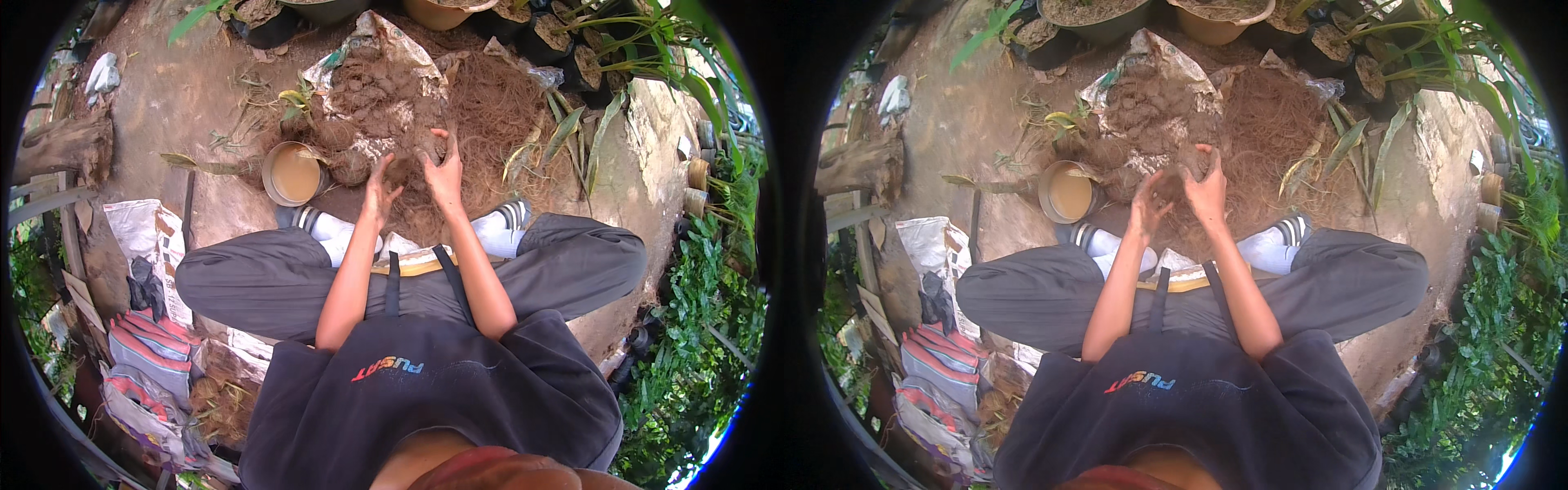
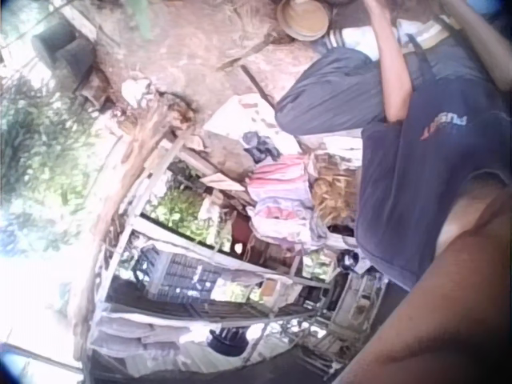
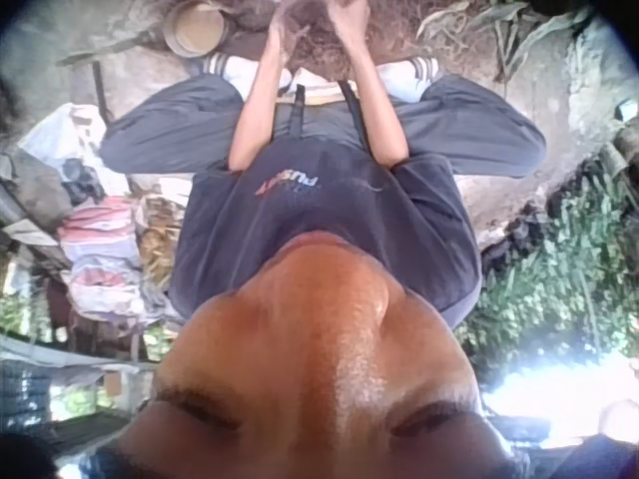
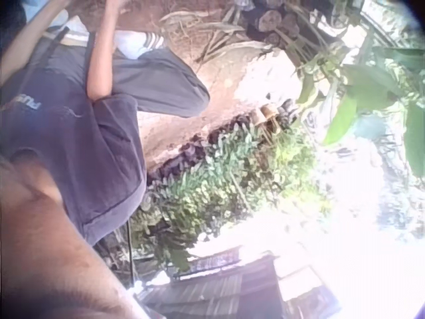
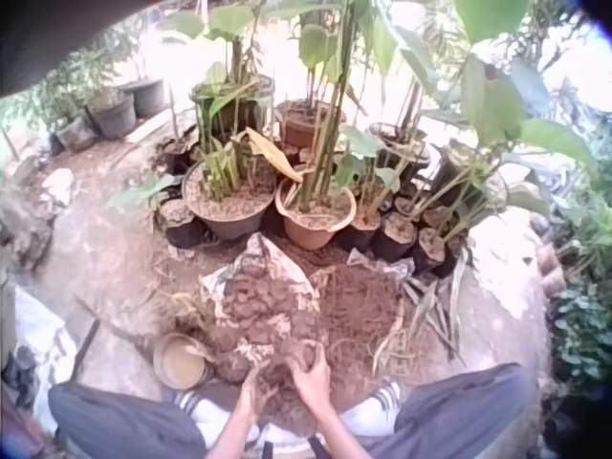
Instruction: The person sits on the ground and repeatedly scoops soil and fibrous material from a pile, compressing it into small balls by hand. They occasionally use a long leaf to assist in gathering or shaping the material. The formed soil balls are placed into a nearby container.
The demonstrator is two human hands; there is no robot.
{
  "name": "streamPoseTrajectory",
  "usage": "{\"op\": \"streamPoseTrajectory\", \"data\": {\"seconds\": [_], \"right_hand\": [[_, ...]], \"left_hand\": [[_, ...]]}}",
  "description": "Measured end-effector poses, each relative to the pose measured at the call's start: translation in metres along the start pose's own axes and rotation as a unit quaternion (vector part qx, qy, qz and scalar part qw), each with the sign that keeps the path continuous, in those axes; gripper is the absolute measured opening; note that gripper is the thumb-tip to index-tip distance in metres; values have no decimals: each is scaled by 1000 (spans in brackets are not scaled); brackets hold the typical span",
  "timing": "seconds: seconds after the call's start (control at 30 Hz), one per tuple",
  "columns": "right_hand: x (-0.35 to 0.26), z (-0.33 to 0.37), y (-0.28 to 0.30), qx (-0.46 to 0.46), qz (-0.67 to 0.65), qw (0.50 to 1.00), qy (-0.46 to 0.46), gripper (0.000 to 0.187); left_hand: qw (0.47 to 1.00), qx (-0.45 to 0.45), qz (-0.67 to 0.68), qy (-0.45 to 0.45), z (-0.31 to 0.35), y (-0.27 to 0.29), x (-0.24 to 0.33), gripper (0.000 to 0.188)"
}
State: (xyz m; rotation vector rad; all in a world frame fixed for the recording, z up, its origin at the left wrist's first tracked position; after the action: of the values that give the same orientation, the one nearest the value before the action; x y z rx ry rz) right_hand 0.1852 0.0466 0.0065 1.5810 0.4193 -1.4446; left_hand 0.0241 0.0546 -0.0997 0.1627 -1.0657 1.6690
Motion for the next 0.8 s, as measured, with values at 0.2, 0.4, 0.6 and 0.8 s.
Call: {"op": "streamPoseTrajectory", "data": {"seconds": [0.2,0.4,0.6,0.8], "right_hand": [[-7,-6,23,104,34,994,5,46],[9,-13,22,63,217,973,-36,52],[118,-26,-61,-169,427,888,4,72],[122,-18,-89,-194,503,842,11,76]], "left_hand": [[994,-32,71,-73,-46,23,19,53],[998,52,6,-42,-44,47,8,57],[995,98,-35,10,-45,57,-14,61],[993,103,-42,23,-43,64,-15,57]]}}
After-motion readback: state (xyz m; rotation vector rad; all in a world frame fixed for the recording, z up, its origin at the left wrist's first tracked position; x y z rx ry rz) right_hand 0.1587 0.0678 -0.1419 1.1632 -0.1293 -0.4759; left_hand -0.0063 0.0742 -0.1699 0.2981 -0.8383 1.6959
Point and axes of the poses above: each hand's wrist, its own z-axis away from the middle knuckle, its own y-axis out of the back of the hand, x = y × z, the point moved 9 cm from there along -z, towards the middle knuckle, and after that the axes turned 6 degrees about z, right-handed, at the moved point
